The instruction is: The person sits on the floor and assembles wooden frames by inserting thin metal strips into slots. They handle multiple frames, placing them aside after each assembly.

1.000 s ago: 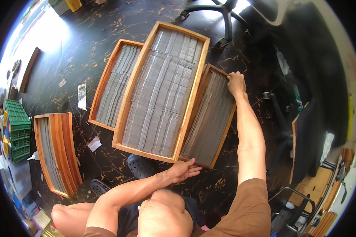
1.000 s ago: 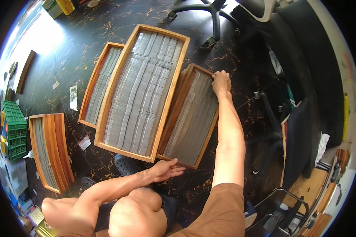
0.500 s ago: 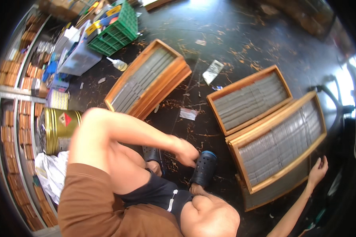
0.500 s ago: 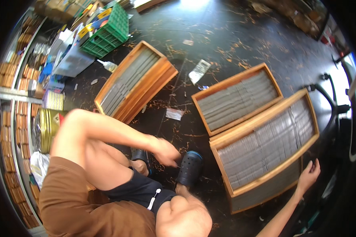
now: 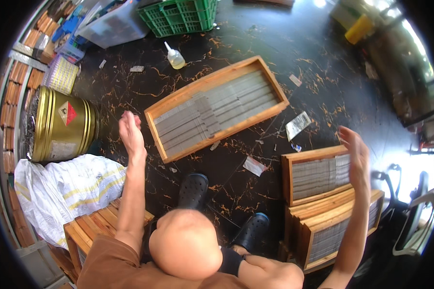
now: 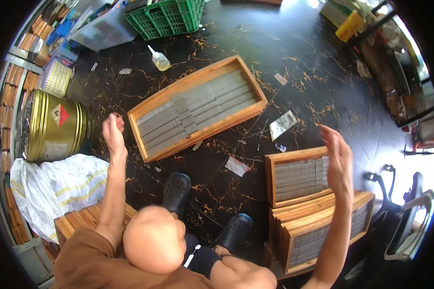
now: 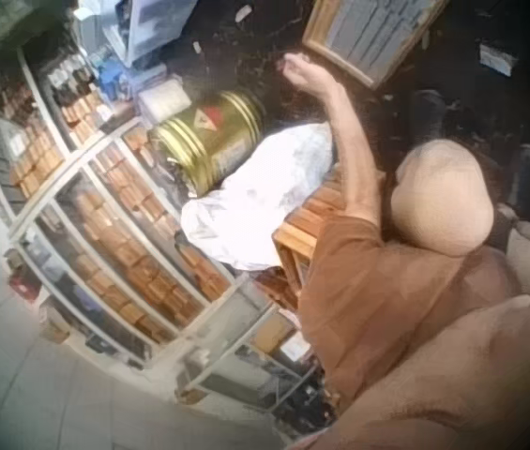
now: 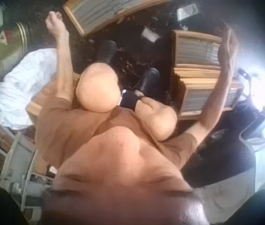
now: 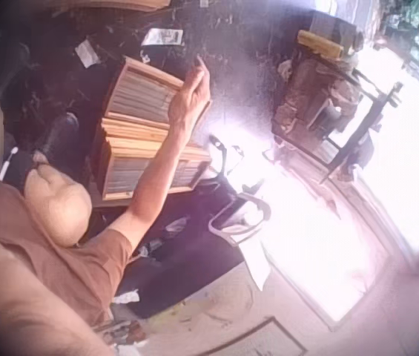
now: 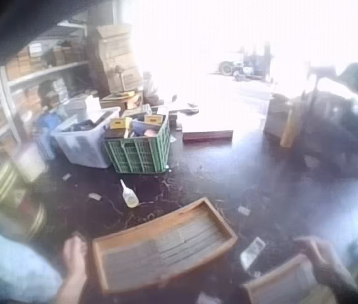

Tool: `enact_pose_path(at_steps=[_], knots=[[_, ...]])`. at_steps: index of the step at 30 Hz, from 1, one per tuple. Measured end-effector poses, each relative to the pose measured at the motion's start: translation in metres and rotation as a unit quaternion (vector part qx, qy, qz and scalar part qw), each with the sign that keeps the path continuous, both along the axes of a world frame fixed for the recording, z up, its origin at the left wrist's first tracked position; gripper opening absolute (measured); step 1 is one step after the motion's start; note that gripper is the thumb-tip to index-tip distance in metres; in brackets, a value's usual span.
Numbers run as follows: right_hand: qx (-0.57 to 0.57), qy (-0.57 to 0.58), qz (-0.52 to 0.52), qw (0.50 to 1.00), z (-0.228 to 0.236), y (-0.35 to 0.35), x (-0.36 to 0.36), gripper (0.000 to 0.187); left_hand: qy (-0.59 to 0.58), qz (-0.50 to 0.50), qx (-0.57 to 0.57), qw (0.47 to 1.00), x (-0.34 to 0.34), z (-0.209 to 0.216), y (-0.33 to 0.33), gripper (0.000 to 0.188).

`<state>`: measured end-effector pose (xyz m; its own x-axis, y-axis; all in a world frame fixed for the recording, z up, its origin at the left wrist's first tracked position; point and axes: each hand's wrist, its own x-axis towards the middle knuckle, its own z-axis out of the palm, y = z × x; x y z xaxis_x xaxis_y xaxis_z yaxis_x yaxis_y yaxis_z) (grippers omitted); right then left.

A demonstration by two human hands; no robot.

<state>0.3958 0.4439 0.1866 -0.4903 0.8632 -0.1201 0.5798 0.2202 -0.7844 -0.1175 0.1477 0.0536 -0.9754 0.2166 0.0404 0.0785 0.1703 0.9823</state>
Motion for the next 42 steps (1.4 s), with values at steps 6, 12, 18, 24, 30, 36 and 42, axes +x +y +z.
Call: enact_pose_path(at_steps=[6, 12, 18, 24, 30, 36, 42], knots=[[-0.271, 0.007, -0.040, 0.962, -0.122, 0.104, -0.120, 0.097, -0.400, -0.175, 0.183, 0.881, 0.046, -0.094, -0.011, 0.082], [-0.475, 0.207, -0.123, 0.846, -0.253, 0.127, -0.166, 0.063, -0.466, -0.150, 0.236, 0.840, 0.049, -0.118, -0.021, 0.079], [-0.348, 0.174, -0.005, 0.921, -0.285, 0.127, -0.140, 0.033, -0.471, -0.152, 0.232, 0.837, 0.043, -0.129, -0.035, 0.073], [-0.409, 0.217, -0.117, 0.879, -0.282, 0.066, -0.114, 0.039, -0.483, -0.156, 0.209, 0.836, 0.018, -0.116, -0.040, 0.068], [-0.445, 0.311, -0.242, 0.804, -0.290, -0.047, -0.057, 0.048, -0.463, -0.253, 0.175, 0.831, -0.026, -0.118, -0.047, 0.058], [-0.440, 0.335, -0.285, 0.783, -0.283, -0.136, -0.043, 0.058, -0.468, -0.253, 0.122, 0.838, -0.038, -0.104, -0.047, 0.054], [-0.457, 0.209, -0.328, 0.800, -0.241, -0.151, -0.060, 0.065, -0.450, -0.238, 0.066, 0.858, -0.055, -0.106, -0.054, 0.053]])
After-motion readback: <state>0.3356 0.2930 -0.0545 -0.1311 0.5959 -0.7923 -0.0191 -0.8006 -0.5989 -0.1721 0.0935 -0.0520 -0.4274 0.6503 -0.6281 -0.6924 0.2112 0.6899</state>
